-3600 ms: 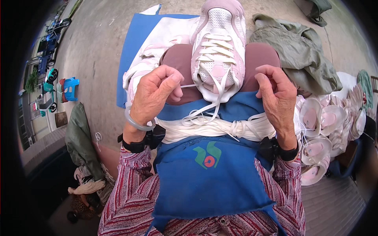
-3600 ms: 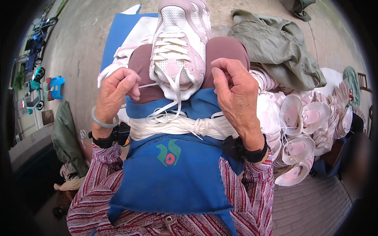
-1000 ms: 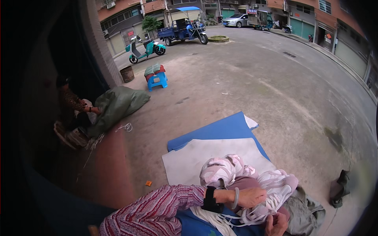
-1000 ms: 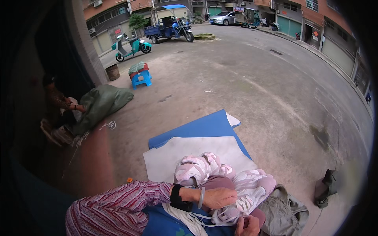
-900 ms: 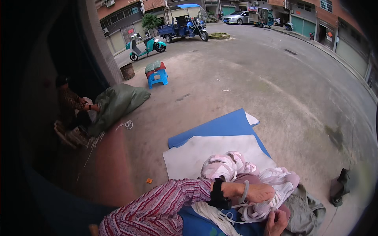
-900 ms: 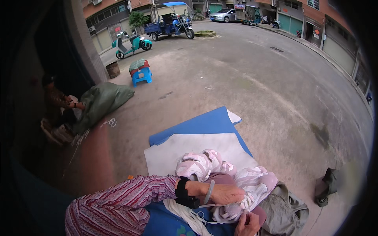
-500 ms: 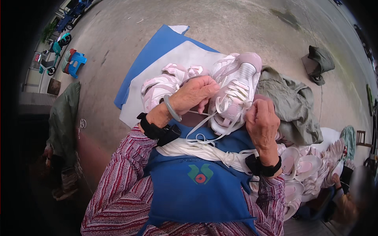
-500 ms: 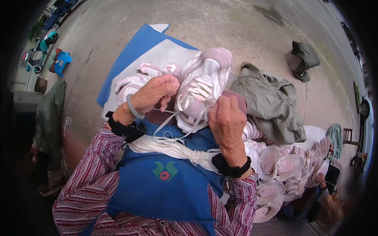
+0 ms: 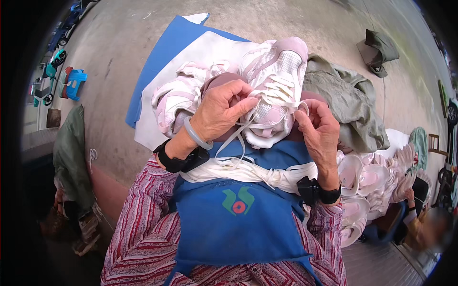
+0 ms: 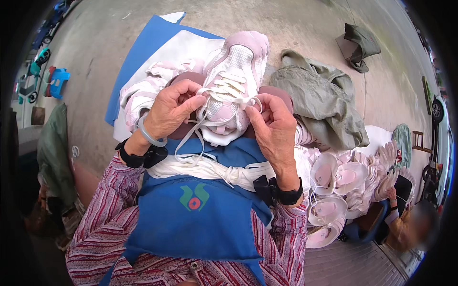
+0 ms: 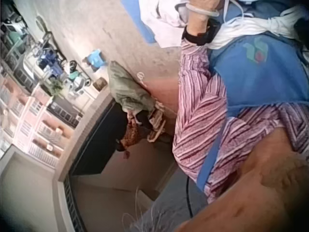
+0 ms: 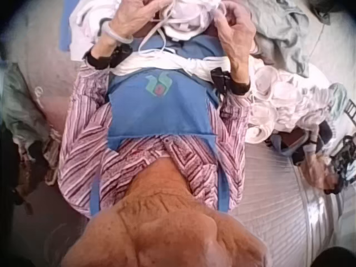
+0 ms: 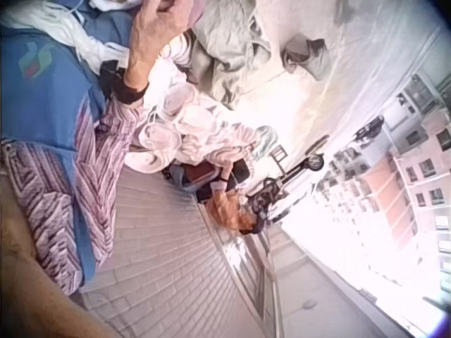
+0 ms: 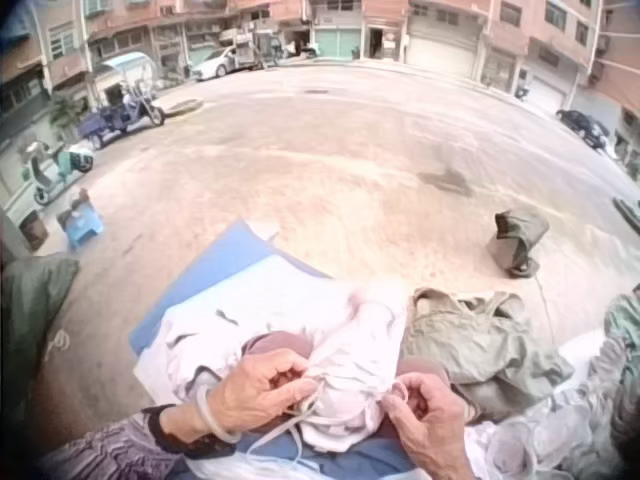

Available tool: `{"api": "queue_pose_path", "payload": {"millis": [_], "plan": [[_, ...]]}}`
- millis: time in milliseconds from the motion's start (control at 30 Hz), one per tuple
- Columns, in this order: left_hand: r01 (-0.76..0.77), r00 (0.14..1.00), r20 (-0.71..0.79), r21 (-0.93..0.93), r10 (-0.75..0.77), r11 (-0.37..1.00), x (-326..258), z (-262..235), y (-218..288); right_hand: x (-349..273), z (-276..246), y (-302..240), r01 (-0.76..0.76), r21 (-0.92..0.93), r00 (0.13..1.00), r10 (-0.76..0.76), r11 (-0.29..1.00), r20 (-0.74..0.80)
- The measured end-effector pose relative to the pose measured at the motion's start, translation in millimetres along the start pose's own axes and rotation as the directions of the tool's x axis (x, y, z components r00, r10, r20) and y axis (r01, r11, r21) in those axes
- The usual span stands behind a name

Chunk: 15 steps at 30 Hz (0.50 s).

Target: The recorder is lacing a pair of pink and white sneakers.

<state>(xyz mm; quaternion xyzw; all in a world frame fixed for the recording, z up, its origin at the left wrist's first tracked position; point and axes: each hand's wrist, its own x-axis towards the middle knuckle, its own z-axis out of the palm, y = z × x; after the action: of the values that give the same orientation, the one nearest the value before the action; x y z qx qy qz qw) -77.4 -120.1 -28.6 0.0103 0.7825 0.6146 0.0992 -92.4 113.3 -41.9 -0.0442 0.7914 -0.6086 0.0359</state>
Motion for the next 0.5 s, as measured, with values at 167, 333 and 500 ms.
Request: {"api": "queue_pose_path", "payload": {"millis": [167, 333, 500], "plan": [[0.177, 0.981, 0.136, -0.311, -0.140, 0.934, 9, -13, -7, -1, 0, -2, -0.023, 0.006, 0.999, 0.024, 1.000, -0.028], [0.274, 0.958, 0.186, -0.362, -0.220, 0.891, 23, -28, 2, 14, -8, -4, 0.351, -0.508, 0.903, -0.428, 0.786, -0.039], [0.261, 0.955, 0.212, -0.272, -0.207, 0.926, 22, -27, 10, 16, -10, -4, 0.119, -0.270, 0.989, -0.139, 0.956, -0.055]]}}
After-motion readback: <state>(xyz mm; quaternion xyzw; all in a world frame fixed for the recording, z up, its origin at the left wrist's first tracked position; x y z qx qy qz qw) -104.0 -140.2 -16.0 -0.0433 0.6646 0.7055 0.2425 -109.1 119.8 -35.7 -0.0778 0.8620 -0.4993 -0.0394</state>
